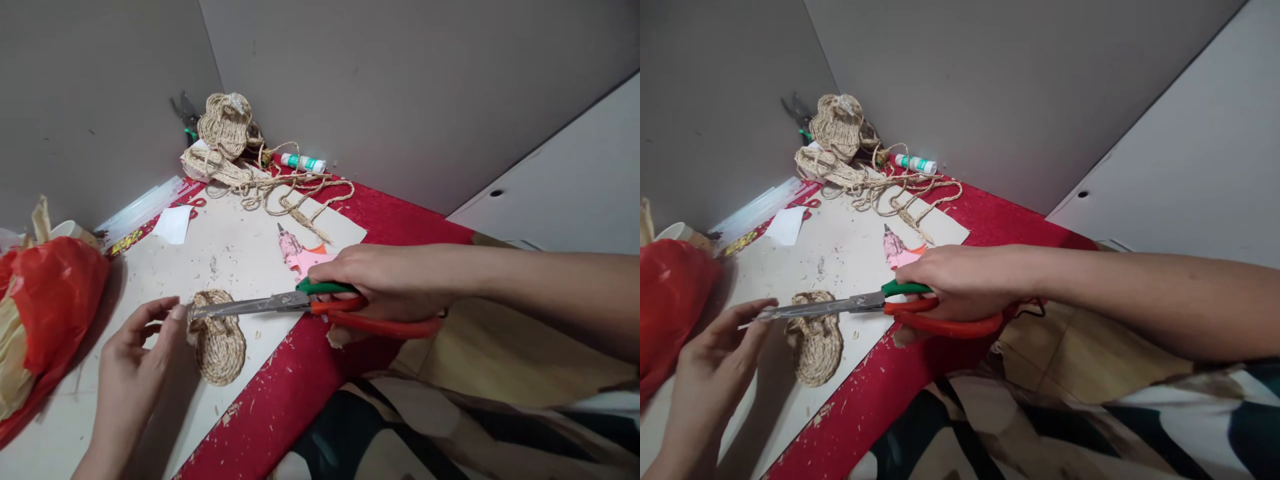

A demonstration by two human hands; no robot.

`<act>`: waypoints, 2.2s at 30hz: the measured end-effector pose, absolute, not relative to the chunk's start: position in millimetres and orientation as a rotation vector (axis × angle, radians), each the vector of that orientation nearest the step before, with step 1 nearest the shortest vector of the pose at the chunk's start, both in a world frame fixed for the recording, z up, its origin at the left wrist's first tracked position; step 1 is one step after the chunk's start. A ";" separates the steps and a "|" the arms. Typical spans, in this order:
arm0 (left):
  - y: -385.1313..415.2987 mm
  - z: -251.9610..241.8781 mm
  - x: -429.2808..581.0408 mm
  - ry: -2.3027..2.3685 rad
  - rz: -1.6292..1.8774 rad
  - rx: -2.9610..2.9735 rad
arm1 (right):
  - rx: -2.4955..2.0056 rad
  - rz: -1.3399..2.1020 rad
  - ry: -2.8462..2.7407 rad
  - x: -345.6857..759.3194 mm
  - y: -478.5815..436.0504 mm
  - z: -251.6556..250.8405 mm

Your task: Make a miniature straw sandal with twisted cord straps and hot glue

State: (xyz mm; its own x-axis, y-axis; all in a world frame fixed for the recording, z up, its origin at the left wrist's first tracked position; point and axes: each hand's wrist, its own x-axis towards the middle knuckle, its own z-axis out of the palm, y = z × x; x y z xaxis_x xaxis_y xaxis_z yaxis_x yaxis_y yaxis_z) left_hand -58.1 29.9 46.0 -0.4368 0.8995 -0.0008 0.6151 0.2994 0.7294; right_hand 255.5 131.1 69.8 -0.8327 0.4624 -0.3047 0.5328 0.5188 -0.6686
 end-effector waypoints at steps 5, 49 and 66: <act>22.3 40.7 -47.2 2.190 0.742 1.793 | 0.881 -1.140 2.669 253.3 133.0 67.4; 35.6 19.6 -69.9 1.660 0.705 2.847 | 2.234 -0.601 2.633 339.2 179.3 42.9; 29.7 9.4 -85.2 1.743 0.669 2.931 | 2.022 -0.419 2.760 334.5 191.4 49.4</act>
